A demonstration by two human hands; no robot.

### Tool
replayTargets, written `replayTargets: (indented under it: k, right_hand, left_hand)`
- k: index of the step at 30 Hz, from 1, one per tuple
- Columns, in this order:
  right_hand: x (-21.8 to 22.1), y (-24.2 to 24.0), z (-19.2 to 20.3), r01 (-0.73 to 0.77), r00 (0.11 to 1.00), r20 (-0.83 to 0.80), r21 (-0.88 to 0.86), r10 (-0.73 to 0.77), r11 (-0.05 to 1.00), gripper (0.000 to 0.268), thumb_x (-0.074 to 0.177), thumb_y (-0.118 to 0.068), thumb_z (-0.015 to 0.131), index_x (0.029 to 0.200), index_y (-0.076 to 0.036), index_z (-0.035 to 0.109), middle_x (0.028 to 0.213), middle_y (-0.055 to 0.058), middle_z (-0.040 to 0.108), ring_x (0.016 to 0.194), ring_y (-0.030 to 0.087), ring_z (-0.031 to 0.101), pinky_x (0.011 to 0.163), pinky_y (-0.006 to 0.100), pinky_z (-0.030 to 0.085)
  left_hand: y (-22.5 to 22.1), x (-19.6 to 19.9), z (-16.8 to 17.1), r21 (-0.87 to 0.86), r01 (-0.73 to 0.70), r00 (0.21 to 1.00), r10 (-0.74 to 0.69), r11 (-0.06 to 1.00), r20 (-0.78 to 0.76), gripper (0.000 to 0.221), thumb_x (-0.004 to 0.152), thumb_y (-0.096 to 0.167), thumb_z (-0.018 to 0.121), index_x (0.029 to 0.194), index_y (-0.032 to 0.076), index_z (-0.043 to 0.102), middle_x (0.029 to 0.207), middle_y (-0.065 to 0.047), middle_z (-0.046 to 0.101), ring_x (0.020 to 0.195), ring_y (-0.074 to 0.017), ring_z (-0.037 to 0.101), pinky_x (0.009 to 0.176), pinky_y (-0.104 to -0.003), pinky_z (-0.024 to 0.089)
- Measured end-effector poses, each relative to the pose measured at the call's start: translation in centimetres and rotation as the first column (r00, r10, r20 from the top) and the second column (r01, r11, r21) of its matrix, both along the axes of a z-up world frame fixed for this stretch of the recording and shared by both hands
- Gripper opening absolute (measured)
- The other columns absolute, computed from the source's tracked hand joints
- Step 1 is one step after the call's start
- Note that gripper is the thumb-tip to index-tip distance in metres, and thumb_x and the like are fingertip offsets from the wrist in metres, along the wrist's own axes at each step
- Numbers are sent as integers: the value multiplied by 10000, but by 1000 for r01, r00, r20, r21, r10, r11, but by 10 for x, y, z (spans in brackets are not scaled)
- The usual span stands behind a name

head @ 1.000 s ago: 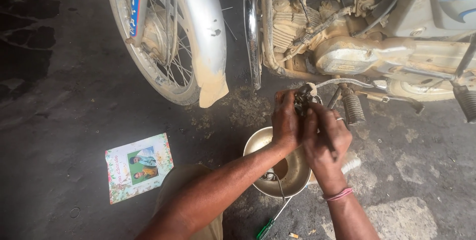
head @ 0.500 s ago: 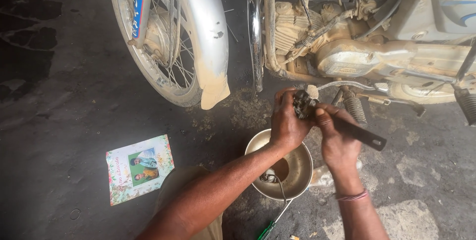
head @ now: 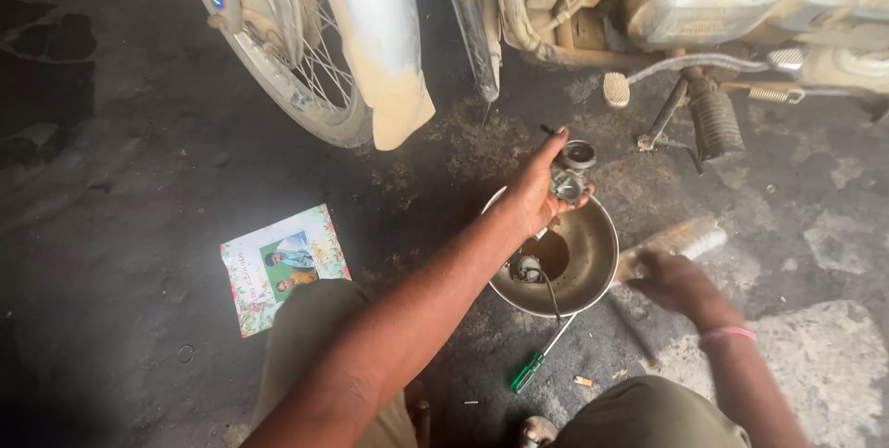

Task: Cleaning and inspecting the internal components of a motorcycle carburetor using fuel and a screwdriver.

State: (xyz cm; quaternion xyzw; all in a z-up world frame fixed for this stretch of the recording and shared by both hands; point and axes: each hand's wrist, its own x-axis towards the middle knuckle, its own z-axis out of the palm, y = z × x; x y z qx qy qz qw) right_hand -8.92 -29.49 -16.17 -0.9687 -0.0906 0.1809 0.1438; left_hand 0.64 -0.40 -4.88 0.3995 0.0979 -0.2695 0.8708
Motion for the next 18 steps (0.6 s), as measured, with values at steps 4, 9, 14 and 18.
replayTargets:
  k: [4, 9, 14, 18]
  right_hand:
    - [28, 97, 6, 159, 984, -94, 89, -151, 983, 228, 949, -255, 675, 1136, -145, 744, 980, 98, 774, 842, 248, 756, 826, 386, 618]
    - [62, 151, -60, -369, 929, -63, -274, 366, 888, 212, 1021, -188, 571, 1107, -62, 718, 1155, 147, 702, 866, 213, 734, 765, 366, 635]
    - [58, 151, -94, -334, 883, 259, -242, 392, 911, 373, 917, -98, 538, 1283, -154, 577, 1336, 151, 602, 790, 222, 746, 599, 333, 643]
    - [54, 132, -15, -75, 990, -132, -151, 56, 986, 433, 1043, -159, 466, 1469, -115, 403, 1362, 157, 547, 745, 208, 751, 588, 321, 649]
  left_hand:
    - [-1, -3, -35, 21, -13, 999, 14, 1000, -32, 527, 914, 509, 665, 1190, 67, 586, 1028, -131, 665, 869, -257, 692, 721, -424, 581]
    - [2, 4, -24, 35, -76, 996, 74, 996, 59, 343, 863, 253, 791, 1125, 110, 621, 1038, -70, 680, 914, -193, 673, 774, -426, 598]
    - [12, 12, -33, -78, -60, 997, 63, 995, 33, 292, 872, 175, 835, 1098, 60, 690, 1070, -104, 711, 960, -204, 694, 860, -389, 596]
    - [6, 8, 2, -68, -44, 999, 44, 997, -4, 375, 774, 185, 829, 1100, 99, 664, 1073, -103, 715, 995, -237, 719, 853, -447, 626]
